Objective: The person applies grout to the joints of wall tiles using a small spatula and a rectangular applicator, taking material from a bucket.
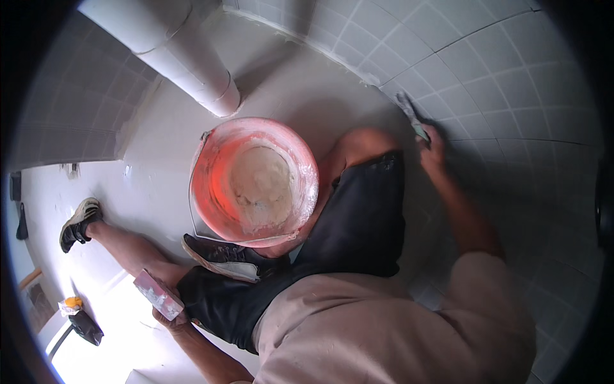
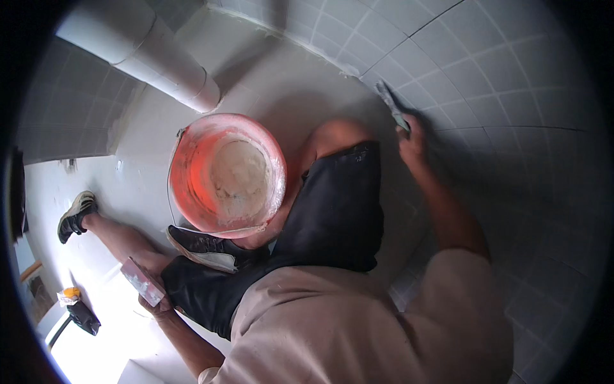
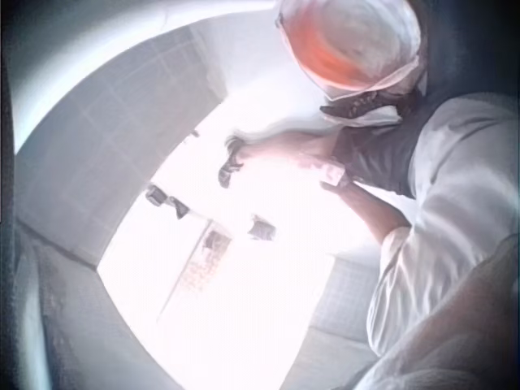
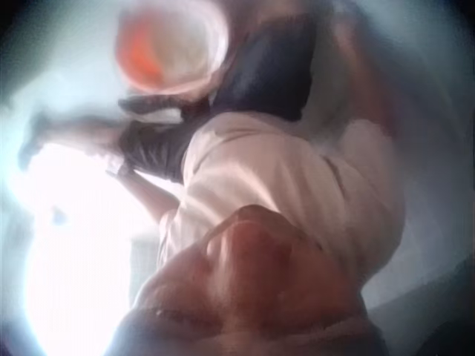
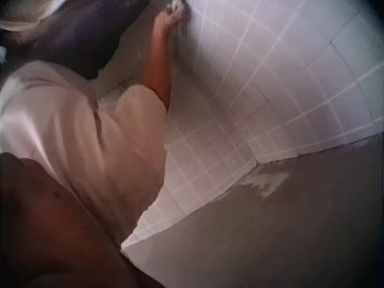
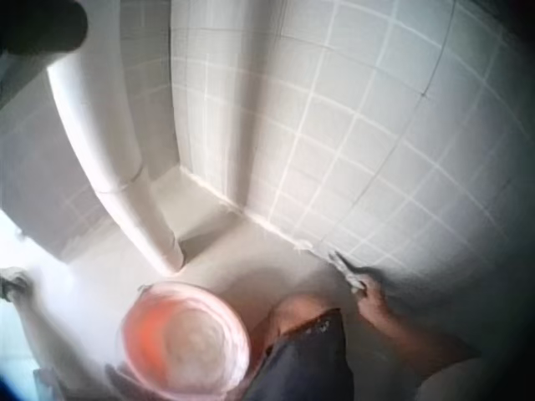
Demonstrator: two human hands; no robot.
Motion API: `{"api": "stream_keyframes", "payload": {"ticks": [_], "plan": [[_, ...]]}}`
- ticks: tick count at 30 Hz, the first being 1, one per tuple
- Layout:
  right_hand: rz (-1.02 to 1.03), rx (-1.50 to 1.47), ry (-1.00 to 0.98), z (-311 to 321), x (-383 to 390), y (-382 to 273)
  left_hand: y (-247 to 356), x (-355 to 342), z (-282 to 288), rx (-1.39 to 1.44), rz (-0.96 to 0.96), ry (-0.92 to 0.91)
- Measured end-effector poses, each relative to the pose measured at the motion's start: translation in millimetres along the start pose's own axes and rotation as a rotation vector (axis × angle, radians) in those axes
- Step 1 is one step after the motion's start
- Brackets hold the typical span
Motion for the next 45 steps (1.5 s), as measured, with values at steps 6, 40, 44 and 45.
{"api": "stream_keyframes", "payload": {"ticks": [6, 40, 44, 45], "plan": [[-0.368, -0.524, -0.132, 118, 2, -195, -113, -37, -134, -0.238, -0.019, -0.047], [1.055, 0.598, -1.368, -145, -26, -432, -177, -78, -203, -0.093, 0.385, 0.108], [0.985, 0.471, -1.492, -176, -49, -433, -172, -80, -208, -0.103, 0.396, 0.087], [0.916, 0.558, -1.623, -183, -50, -431, -170, -80, -209, -0.091, 0.396, 0.089]]}}
Point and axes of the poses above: each hand's wrist, its own x-axis away from the middle knuckle, its own z-axis out of the back of the hand, y = z × x, the point moved 5 cm from there along -x, towards the middle knuckle, and after that the axes turned 8 degrees about z, right-handed, at the moved point
